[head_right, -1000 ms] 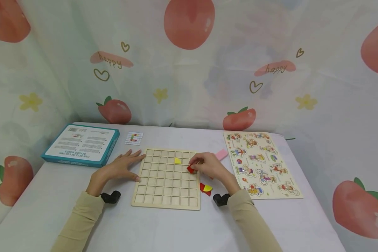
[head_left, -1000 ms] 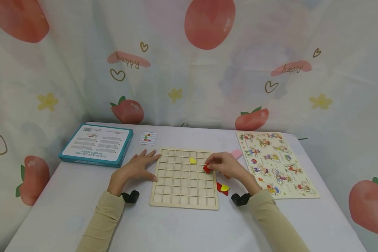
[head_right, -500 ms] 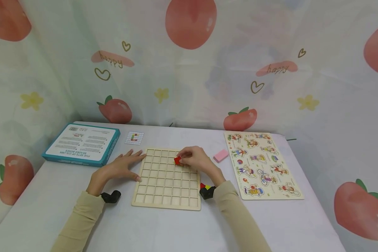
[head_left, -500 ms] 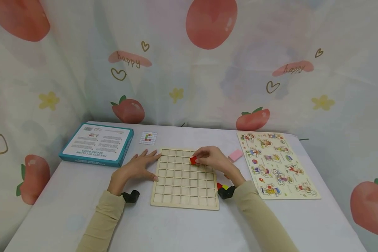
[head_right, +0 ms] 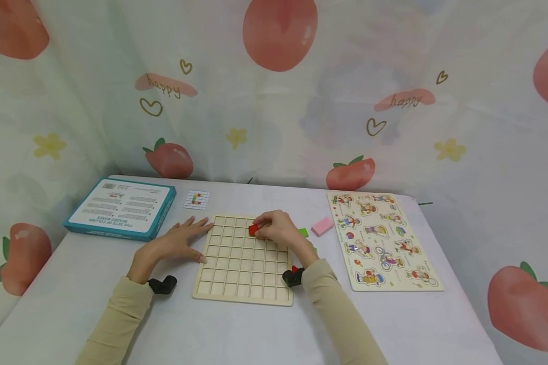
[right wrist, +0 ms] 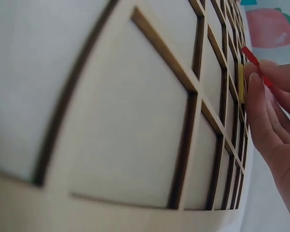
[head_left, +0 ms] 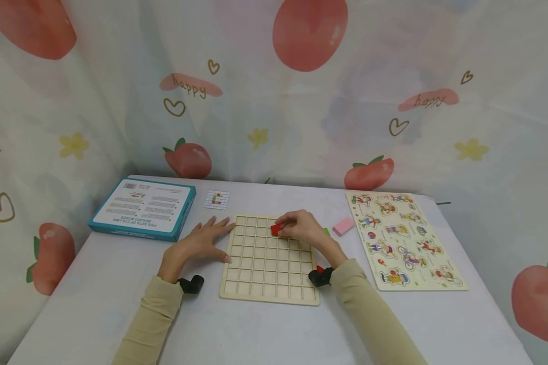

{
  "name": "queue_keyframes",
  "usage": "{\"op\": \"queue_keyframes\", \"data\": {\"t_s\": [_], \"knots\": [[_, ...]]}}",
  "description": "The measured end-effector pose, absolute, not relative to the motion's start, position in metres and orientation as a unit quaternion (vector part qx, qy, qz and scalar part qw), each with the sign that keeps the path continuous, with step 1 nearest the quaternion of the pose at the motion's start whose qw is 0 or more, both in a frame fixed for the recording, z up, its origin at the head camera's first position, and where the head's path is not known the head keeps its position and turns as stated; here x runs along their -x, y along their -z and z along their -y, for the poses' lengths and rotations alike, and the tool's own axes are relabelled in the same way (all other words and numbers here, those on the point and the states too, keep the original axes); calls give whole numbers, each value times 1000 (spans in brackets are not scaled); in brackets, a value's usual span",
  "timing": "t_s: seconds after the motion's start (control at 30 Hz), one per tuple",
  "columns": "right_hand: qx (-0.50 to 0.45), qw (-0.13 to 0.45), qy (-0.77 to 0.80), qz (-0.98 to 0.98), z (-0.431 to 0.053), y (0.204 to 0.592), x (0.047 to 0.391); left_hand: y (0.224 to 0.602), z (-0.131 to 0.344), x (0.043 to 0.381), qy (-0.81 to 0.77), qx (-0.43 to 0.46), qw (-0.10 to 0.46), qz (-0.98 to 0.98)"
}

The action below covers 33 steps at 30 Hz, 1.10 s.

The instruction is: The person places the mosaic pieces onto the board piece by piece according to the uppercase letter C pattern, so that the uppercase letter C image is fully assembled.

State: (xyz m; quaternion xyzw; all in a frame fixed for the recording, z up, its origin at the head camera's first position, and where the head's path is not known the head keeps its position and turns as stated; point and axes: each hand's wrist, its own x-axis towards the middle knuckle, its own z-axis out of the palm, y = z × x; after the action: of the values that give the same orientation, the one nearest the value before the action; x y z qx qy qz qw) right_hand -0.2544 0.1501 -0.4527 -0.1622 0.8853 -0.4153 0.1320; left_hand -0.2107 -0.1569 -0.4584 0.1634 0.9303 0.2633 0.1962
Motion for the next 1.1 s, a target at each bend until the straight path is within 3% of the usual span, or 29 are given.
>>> {"op": "queue_keyframes", "data": {"t_s": [0.63, 1.1], "knots": [[179, 152, 393, -889, -142, 447, 252, 456, 155, 211, -263, -162, 191, -932], [182, 133, 380, -897, -146, 448, 248, 459, 157, 211, -267, -164, 195, -930]]}}
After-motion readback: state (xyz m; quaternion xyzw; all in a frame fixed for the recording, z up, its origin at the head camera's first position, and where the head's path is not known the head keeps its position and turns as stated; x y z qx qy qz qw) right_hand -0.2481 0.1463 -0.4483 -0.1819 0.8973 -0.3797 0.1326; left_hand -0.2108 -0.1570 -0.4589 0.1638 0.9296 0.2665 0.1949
